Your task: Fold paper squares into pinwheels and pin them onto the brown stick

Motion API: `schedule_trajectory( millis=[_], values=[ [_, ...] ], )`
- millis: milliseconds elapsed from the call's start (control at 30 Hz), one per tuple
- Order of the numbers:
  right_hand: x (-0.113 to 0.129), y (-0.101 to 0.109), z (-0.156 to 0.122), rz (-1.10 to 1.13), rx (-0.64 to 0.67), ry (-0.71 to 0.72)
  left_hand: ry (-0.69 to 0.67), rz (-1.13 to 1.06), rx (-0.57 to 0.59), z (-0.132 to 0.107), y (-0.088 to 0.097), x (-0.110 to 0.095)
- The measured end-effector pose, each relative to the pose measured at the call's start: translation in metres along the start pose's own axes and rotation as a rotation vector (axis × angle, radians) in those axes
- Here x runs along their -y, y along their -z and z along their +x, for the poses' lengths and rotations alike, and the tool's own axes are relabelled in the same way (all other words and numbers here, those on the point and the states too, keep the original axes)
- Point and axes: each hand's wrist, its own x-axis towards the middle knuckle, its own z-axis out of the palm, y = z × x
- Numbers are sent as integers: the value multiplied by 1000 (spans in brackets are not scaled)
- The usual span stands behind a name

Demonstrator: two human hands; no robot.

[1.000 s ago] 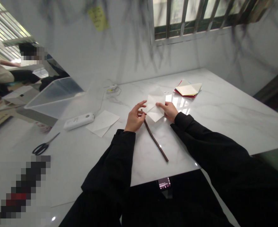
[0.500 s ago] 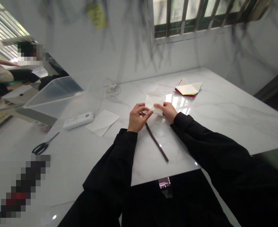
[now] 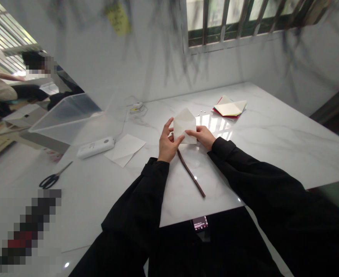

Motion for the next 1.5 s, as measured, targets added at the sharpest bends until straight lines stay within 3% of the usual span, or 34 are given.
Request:
schedule_trajectory(
  millis=[267,500,1000,1500],
  values=[
    [-2,0,1,-101,53,26,80,-135,-15,1,0,8],
    [2,-1,-3,-192,124,61,165,-125,-93,5,3,14],
    [4,0,-2,-242,9,84,190,-147,-45,4,3,12],
    [2,0,-1,-252,46,97,244,-76,-60,2,2,12]
  ],
)
